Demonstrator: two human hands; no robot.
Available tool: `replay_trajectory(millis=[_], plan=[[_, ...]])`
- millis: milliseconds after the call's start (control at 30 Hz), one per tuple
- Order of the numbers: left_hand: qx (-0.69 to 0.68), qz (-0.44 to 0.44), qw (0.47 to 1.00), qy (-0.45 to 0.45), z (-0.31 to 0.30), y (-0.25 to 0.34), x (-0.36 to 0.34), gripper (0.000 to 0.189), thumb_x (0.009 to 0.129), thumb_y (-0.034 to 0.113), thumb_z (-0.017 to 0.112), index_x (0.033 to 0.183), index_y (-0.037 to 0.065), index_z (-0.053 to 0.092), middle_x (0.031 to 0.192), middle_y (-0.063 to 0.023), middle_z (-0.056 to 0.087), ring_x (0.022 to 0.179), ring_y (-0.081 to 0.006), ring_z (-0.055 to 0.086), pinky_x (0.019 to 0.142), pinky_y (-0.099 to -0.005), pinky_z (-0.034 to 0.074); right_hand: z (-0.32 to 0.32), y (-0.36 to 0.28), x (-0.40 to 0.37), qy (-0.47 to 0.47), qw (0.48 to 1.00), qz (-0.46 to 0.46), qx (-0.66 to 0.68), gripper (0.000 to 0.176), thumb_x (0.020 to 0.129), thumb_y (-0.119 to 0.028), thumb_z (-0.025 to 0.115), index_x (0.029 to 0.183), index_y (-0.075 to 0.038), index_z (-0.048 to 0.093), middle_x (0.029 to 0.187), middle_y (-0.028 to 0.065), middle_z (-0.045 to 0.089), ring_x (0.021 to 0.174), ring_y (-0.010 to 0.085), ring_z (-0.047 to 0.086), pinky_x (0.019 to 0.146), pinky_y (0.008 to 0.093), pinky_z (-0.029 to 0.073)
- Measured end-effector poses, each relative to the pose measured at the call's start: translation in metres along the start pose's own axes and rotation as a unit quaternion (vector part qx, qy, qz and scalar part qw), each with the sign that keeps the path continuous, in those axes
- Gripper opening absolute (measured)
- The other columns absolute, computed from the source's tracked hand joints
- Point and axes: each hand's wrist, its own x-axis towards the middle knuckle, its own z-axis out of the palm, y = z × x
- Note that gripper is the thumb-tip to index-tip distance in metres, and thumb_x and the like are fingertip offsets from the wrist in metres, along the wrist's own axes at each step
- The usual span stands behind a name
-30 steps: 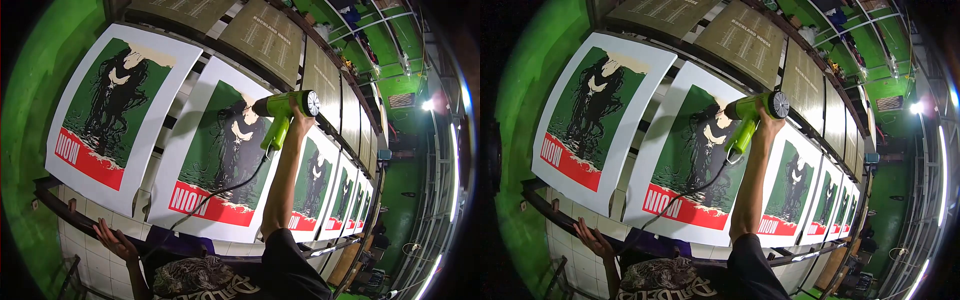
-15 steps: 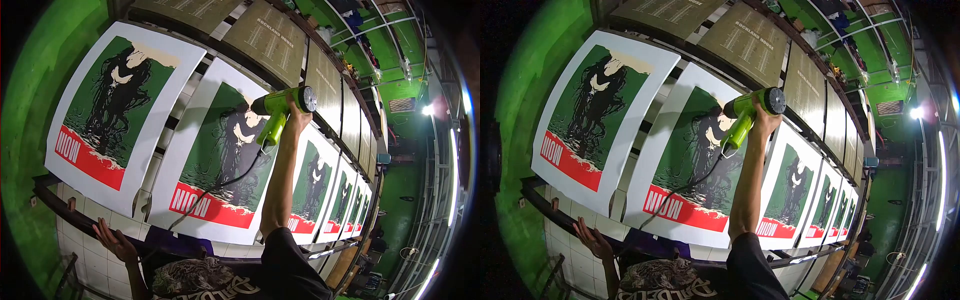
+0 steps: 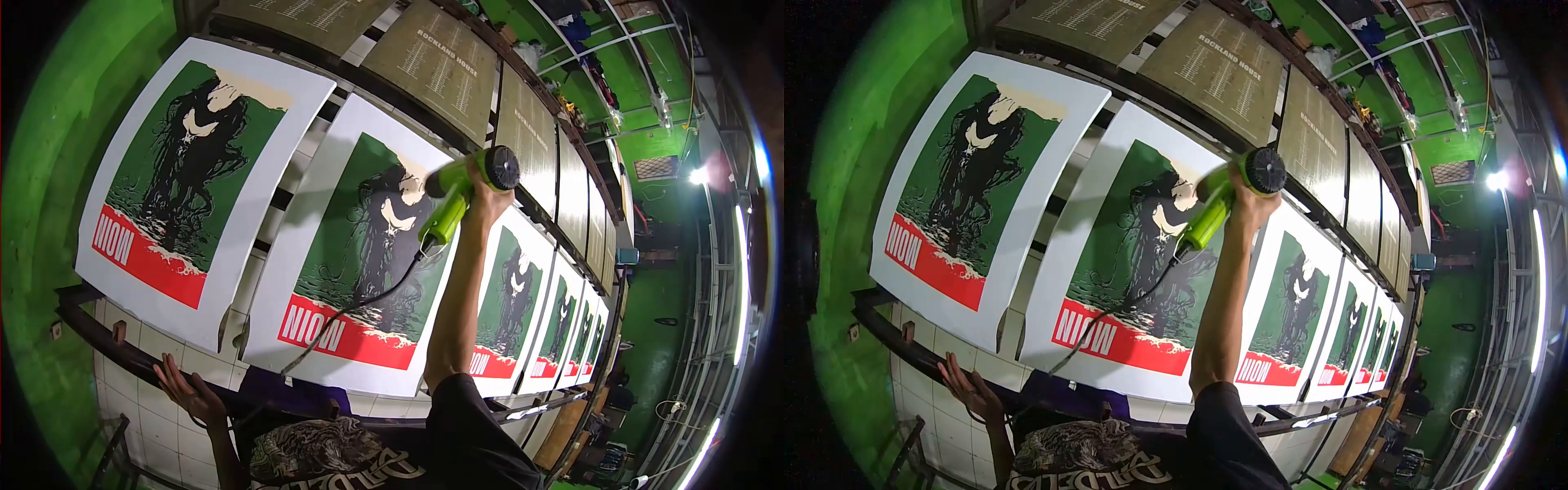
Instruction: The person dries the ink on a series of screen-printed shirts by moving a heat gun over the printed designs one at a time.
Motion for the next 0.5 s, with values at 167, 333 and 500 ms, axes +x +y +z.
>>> replay_trajectory(millis=[167,333,500], plan=[[-0.014,-0.005,1.0,0.001,0.004,-0.002,-0.002,0.058,0.103,0.042,0.032,0.145,0.002,0.04,0.151,-0.0151,0.04,0.145,-0.0392,0.024,0.118,-0.0527,0.015,-0.032,-0.015,-0.007,0.013,0.999,0.015,-0.048,0.036,0.064,-0.002,0.08,0.098,0.003,0.069,0.09,0.0079,0.07,0.075,0.0158,0.066,0.076,0.0286,0.053],[0.0,0.007,1.0,-0.004,0.002,-0.002,-0.003,0.052,0.104,0.031,0.032,0.147,0.003,0.037,0.153,-0.0135,0.038,0.147,-0.0379,0.022,0.118,-0.0524,0.014,-0.04,-0.021,-0.023,0.008,0.992,0.012,-0.124,0.039,0.064,-0.003,0.082,0.1,0.002,0.068,0.091,0.008,0.07,0.077,0.0162,0.066,0.076,0.0288,0.052],[0.006,-0.003,1.0,-0.008,0.001,0.0,-0.004,0.051,0.103,0.03,0.033,0.147,0.004,0.037,0.153,-0.013,0.038,0.147,-0.0372,0.021,0.118,-0.052,0.013,-0.041,-0.009,-0.03,-0.008,0.998,0.021,-0.066,0.044,0.065,-0.005,0.084,0.104,0.003,0.066,0.096,0.0091,0.07,0.081,0.0173,0.067,0.078,0.0301,0.053]])
